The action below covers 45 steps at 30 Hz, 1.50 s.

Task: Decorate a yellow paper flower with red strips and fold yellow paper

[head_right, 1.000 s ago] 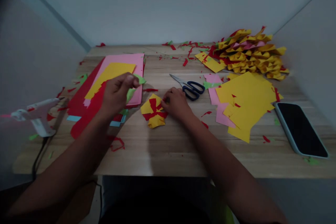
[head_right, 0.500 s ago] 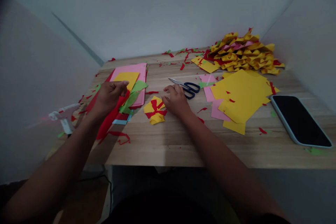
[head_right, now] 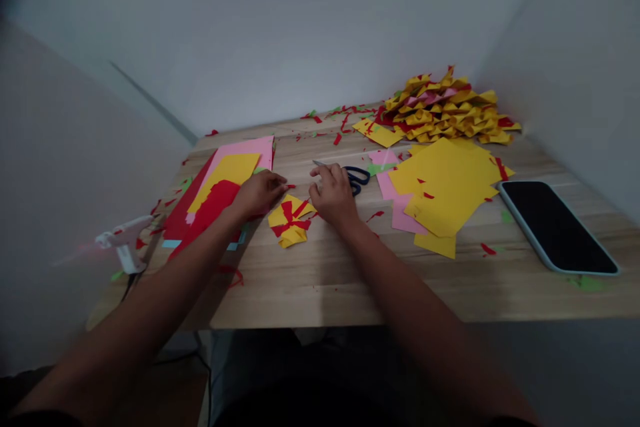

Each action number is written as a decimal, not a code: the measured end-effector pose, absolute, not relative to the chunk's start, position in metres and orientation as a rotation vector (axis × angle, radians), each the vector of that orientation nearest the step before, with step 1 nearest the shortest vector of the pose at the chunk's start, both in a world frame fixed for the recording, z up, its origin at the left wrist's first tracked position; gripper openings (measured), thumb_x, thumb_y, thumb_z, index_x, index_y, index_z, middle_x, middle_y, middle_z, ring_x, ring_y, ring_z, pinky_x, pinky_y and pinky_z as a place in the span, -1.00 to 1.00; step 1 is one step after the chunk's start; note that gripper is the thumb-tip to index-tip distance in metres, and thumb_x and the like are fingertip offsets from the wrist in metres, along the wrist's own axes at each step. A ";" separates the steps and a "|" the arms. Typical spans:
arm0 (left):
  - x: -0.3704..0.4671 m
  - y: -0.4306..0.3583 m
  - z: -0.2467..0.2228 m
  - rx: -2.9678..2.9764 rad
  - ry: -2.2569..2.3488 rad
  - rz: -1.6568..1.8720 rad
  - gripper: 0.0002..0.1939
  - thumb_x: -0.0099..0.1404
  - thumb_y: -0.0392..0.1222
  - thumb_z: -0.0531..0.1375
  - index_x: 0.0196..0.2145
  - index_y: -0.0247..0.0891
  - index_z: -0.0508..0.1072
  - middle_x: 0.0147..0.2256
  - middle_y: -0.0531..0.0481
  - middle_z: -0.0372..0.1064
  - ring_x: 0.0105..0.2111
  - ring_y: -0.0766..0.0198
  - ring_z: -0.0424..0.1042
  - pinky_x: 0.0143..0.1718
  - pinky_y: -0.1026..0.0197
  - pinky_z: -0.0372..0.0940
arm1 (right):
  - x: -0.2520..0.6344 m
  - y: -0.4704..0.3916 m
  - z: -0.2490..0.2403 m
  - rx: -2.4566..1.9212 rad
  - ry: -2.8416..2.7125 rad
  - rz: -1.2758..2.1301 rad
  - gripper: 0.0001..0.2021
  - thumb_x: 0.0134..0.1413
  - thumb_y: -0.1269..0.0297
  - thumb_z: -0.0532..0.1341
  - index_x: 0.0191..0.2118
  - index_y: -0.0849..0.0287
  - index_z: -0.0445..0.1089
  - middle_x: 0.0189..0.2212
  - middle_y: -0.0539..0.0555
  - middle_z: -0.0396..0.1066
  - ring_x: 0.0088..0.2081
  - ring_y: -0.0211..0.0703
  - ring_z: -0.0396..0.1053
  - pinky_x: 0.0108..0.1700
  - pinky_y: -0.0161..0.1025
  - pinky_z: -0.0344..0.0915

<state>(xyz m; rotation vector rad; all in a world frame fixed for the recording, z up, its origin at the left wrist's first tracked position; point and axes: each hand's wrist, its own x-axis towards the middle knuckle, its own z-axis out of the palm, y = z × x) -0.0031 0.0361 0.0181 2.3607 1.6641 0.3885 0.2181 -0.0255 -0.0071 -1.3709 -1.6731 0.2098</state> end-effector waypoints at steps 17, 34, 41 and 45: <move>-0.011 0.039 0.013 2.289 1.629 0.511 -0.71 0.35 0.02 0.17 -0.21 -0.19 0.61 -0.20 -0.08 0.55 -0.23 0.17 0.47 -0.22 0.19 0.27 | 0.214 -0.026 -0.012 -1.337 -1.681 0.227 -0.81 0.10 0.39 0.16 -0.17 0.12 0.43 -0.18 0.18 0.39 -0.10 0.06 0.31 0.05 0.00 0.27; 0.002 0.020 0.029 2.378 1.566 0.595 -0.82 0.33 -0.09 0.14 -0.26 -0.23 0.46 -0.36 -0.03 0.45 -0.37 0.22 0.37 -0.33 0.21 0.20 | 0.211 -0.030 -0.006 -1.327 -1.734 0.222 -0.80 0.18 0.26 0.19 -0.12 0.18 0.45 -0.14 0.23 0.40 -0.07 0.08 0.30 0.08 0.01 0.23; 0.004 -0.022 0.066 2.682 1.342 0.379 -0.89 0.36 -0.17 0.13 -0.22 -0.19 0.43 -0.33 -0.01 0.41 -0.28 0.18 0.38 -0.21 0.18 0.20 | 0.200 -0.046 0.010 -1.234 -1.910 0.257 -0.80 0.19 0.18 0.27 -0.12 0.10 0.51 -0.12 0.17 0.38 -0.06 0.04 0.30 0.04 -0.01 0.22; -0.007 -0.034 0.068 2.652 1.375 0.352 -0.86 0.37 -0.16 0.13 -0.15 -0.18 0.42 -0.28 -0.02 0.44 -0.23 0.18 0.42 -0.16 0.16 0.24 | 0.193 -0.050 0.009 -1.247 -1.925 0.329 -0.94 0.16 0.29 0.27 -0.26 0.09 0.50 -0.20 0.12 0.41 -0.09 0.02 0.29 0.01 -0.02 0.21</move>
